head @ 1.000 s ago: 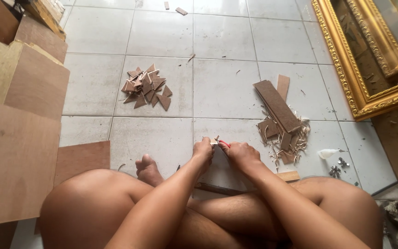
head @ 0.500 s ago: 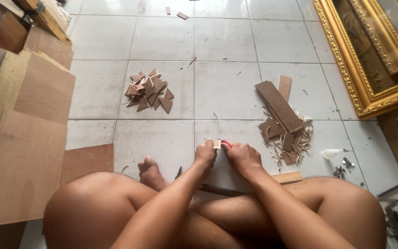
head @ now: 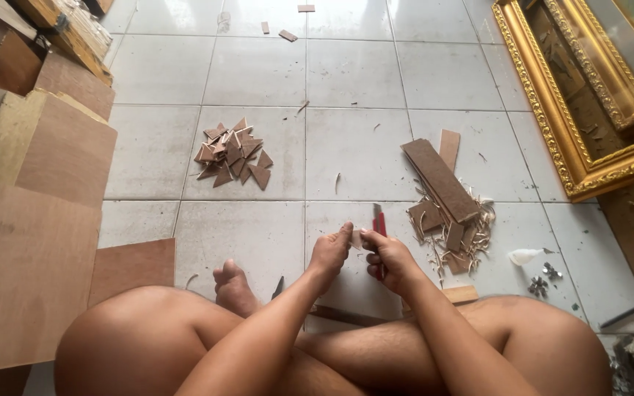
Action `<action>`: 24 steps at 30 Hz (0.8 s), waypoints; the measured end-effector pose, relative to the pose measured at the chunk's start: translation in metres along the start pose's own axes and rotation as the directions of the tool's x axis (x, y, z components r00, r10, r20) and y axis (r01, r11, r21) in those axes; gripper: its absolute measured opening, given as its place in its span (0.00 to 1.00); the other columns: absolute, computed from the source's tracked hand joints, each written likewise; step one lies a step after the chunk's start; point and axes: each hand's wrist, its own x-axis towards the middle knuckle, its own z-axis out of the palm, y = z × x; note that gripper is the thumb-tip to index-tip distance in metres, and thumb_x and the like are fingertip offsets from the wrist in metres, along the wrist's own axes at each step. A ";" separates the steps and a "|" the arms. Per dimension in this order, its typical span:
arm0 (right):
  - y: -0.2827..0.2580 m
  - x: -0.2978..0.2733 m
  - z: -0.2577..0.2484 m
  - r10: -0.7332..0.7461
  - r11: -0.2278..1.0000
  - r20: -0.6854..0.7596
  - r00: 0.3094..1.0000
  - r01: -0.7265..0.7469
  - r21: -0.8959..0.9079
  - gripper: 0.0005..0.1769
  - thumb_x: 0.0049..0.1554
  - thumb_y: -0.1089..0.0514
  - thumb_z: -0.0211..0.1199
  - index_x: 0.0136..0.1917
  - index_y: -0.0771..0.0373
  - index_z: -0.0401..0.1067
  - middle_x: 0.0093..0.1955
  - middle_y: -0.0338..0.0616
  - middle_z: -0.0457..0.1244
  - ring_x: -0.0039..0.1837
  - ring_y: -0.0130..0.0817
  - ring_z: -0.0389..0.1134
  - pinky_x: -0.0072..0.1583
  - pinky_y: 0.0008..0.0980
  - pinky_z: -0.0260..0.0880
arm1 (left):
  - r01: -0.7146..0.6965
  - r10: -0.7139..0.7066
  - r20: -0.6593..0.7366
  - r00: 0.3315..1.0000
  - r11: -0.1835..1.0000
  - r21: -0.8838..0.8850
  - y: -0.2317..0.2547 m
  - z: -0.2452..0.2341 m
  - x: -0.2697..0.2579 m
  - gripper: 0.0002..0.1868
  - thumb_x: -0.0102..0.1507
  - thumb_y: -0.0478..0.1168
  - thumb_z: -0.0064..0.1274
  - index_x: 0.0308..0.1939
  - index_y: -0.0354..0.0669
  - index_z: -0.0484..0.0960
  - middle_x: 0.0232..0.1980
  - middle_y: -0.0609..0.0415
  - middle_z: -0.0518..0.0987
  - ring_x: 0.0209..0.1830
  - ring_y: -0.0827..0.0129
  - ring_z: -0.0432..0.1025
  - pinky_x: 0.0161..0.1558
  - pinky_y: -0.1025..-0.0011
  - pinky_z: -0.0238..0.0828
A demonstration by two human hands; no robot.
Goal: Cutting small wood pieces into specific shapes using a utility knife on the floor of a workshop.
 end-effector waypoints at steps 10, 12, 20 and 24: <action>-0.007 0.018 0.015 -0.174 0.976 -0.249 0.953 0.201 0.086 0.19 0.68 0.49 0.68 0.53 0.68 0.71 0.43 0.38 0.62 0.35 0.21 0.55 0.34 0.22 0.58 | 0.104 -0.185 -0.389 0.902 0.970 -0.219 0.001 -0.003 0.021 0.34 0.78 0.61 0.38 0.31 0.43 0.85 0.19 0.51 0.77 0.12 0.64 0.71 0.15 0.65 0.72; -0.019 0.029 0.027 -0.184 0.983 -0.227 0.956 0.173 -0.068 0.19 0.65 0.49 0.73 0.51 0.69 0.77 0.42 0.45 0.67 0.34 0.26 0.58 0.32 0.26 0.61 | 0.170 -0.308 -0.395 0.865 0.923 -0.345 0.009 0.001 0.018 0.37 0.78 0.65 0.35 0.35 0.42 0.86 0.22 0.49 0.77 0.15 0.64 0.71 0.16 0.68 0.71; -0.095 0.041 0.187 -0.139 0.988 0.023 0.990 0.140 -0.058 0.18 0.68 0.47 0.65 0.61 0.63 0.76 0.56 0.46 0.75 0.31 0.24 0.50 0.30 0.25 0.49 | 0.234 -0.408 -0.296 0.864 0.845 -0.481 0.082 -0.011 -0.030 0.38 0.77 0.69 0.25 0.33 0.45 0.74 0.25 0.55 0.71 0.21 0.65 0.61 0.25 0.66 0.57; -0.100 0.046 0.212 -0.101 0.995 0.016 0.995 0.101 -0.003 0.18 0.69 0.50 0.63 0.62 0.66 0.74 0.60 0.52 0.77 0.31 0.25 0.51 0.31 0.25 0.50 | 0.255 -0.386 -0.305 0.870 0.884 -0.393 0.094 -0.015 -0.038 0.39 0.79 0.67 0.20 0.30 0.45 0.71 0.27 0.55 0.73 0.23 0.61 0.61 0.28 0.63 0.61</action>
